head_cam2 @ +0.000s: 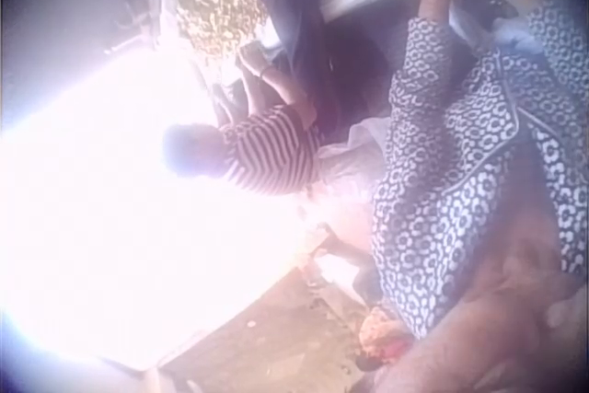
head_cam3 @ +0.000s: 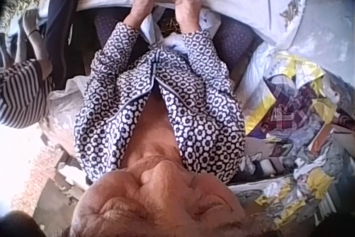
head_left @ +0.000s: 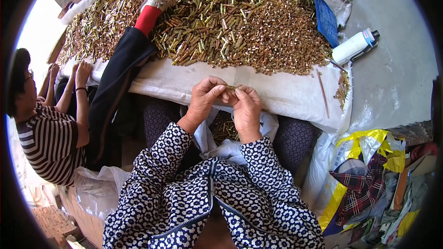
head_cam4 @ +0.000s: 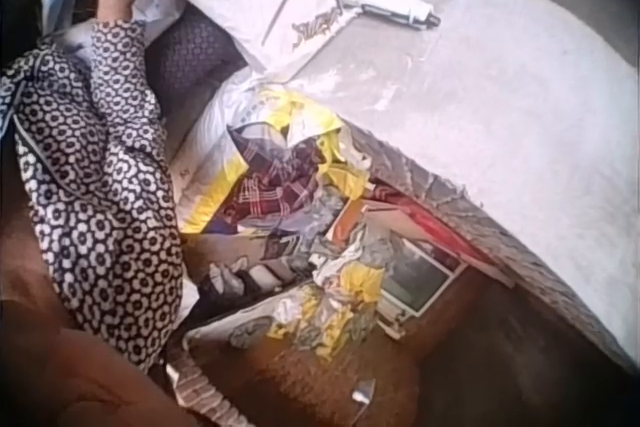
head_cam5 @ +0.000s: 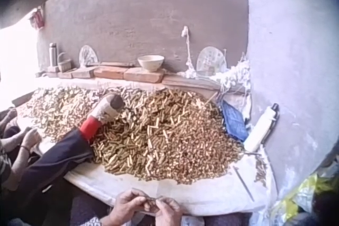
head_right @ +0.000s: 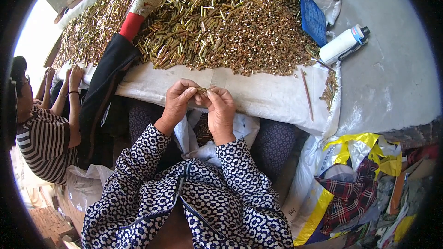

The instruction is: The person assembles metal components by picking up casings and small metal parts from piles and inserting the parts into the casings by hand.

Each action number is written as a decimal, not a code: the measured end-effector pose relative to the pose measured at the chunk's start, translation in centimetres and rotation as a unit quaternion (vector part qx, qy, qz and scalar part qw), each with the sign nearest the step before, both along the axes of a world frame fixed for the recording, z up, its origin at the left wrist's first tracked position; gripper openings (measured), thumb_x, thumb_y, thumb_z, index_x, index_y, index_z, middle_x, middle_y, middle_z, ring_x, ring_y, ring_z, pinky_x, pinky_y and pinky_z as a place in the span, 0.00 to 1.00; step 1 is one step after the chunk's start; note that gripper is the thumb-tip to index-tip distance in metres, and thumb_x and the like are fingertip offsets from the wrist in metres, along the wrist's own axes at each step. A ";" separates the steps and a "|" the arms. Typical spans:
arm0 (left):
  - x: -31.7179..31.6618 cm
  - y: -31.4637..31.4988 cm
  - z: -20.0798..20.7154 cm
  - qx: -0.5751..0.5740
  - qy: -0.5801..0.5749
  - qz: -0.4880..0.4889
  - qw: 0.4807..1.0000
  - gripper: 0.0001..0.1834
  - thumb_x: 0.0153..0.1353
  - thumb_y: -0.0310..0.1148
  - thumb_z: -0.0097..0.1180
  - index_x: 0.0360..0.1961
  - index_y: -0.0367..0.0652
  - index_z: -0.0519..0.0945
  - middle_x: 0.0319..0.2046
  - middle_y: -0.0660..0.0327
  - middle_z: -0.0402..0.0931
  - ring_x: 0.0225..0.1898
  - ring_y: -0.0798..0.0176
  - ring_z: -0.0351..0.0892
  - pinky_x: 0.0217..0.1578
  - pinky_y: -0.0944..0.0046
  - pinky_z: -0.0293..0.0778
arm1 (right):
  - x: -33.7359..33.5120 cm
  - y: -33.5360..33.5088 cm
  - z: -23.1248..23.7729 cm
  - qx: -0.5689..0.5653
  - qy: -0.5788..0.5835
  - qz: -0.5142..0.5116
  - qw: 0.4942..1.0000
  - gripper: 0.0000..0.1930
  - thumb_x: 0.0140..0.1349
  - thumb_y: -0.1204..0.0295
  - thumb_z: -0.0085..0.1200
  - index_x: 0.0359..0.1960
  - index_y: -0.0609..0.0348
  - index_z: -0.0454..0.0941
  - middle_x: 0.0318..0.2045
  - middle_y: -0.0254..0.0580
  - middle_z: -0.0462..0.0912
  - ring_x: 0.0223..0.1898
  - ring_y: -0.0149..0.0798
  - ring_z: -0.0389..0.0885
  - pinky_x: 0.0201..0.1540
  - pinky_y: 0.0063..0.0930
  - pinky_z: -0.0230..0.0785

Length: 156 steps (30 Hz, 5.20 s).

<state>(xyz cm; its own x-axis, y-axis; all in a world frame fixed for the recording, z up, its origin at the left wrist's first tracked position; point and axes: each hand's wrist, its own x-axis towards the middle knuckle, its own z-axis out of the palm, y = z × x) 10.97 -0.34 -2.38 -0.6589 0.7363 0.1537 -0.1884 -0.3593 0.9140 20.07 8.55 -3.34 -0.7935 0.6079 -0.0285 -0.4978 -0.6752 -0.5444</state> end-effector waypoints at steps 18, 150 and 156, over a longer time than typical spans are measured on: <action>-0.3 2.3 -1.3 -0.208 0.528 0.065 0.821 0.06 0.52 0.27 0.52 0.32 0.40 0.73 0.26 0.49 0.72 0.24 0.49 0.73 0.24 0.62 0.70 | 0.6 3.8 0.3 0.705 -0.303 -0.091 0.635 0.04 0.41 0.81 0.50 0.21 0.62 0.70 0.27 0.46 0.74 0.32 0.50 0.72 0.35 0.41 0.66; -0.2 -0.3 -0.1 -0.179 0.514 0.081 0.835 0.05 0.51 0.27 0.51 0.30 0.40 0.71 0.26 0.54 0.74 0.26 0.50 0.74 0.24 0.59 0.70 | -0.6 9.1 0.2 0.748 -0.409 -0.272 0.448 0.07 0.47 0.78 0.51 0.30 0.57 0.74 0.32 0.41 0.75 0.38 0.45 0.72 0.41 0.33 0.68; -2.8 -1.0 1.8 -0.243 0.393 0.112 0.880 0.11 0.51 0.28 0.55 0.37 0.38 0.74 0.28 0.53 0.74 0.29 0.56 0.76 0.29 0.63 0.72 | -0.3 9.0 0.4 0.777 -0.417 -0.220 0.417 0.06 0.49 0.77 0.48 0.30 0.57 0.74 0.31 0.42 0.74 0.36 0.45 0.72 0.38 0.36 0.67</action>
<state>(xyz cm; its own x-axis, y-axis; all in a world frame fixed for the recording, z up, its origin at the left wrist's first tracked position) 8.12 -1.30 -0.63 -0.6272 0.7057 0.3295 0.5964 0.1631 0.7859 19.80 17.53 -2.94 -0.7037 0.4877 0.5167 0.4126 0.8725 -0.2618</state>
